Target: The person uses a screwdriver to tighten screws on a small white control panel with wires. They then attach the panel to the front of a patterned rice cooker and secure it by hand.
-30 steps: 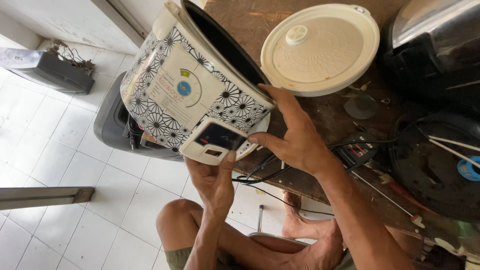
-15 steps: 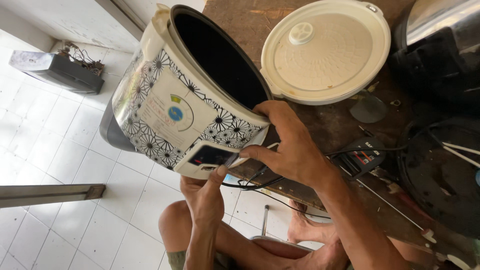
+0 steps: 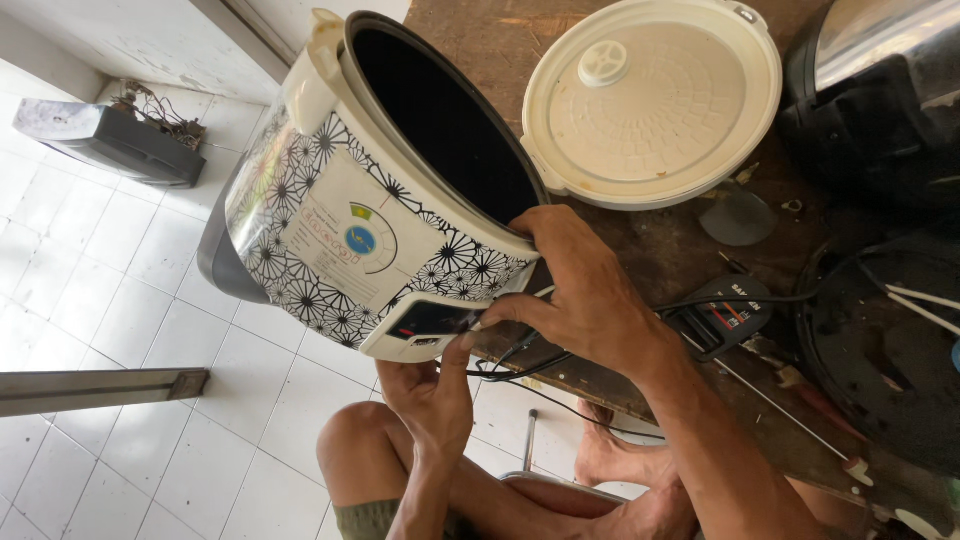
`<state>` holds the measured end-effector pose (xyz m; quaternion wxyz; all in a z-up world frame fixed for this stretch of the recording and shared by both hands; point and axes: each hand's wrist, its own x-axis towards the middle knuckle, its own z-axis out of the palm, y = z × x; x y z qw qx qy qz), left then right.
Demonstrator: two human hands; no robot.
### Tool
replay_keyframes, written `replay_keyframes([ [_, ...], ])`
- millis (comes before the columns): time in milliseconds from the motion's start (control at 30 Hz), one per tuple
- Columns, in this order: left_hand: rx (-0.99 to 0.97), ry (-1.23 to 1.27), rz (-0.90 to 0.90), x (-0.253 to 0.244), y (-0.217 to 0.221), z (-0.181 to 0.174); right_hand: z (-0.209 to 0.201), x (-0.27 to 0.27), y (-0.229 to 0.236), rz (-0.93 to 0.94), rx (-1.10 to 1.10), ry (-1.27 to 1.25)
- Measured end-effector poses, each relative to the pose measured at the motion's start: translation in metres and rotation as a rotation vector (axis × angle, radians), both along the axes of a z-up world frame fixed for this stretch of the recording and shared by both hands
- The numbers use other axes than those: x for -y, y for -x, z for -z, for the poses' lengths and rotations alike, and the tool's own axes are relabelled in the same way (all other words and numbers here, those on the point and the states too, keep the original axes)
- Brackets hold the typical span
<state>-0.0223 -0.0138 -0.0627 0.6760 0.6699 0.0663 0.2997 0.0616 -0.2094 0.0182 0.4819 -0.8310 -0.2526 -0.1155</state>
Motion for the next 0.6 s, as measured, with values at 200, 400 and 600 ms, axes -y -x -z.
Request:
replay_keyframes([
  [200,-0.061,-0.008,-0.075,0.008,-0.006,-0.014,-0.007,0.000,-0.004,0.013,-0.029,-0.011],
  [400,0.026,0.077,0.074,-0.007,-0.007,-0.002,-0.009,-0.001,-0.003,0.000,-0.007,-0.032],
  [600,-0.091,-0.088,0.048,-0.010,0.001,-0.003,-0.004,-0.003,0.003,0.065,-0.055,-0.126],
])
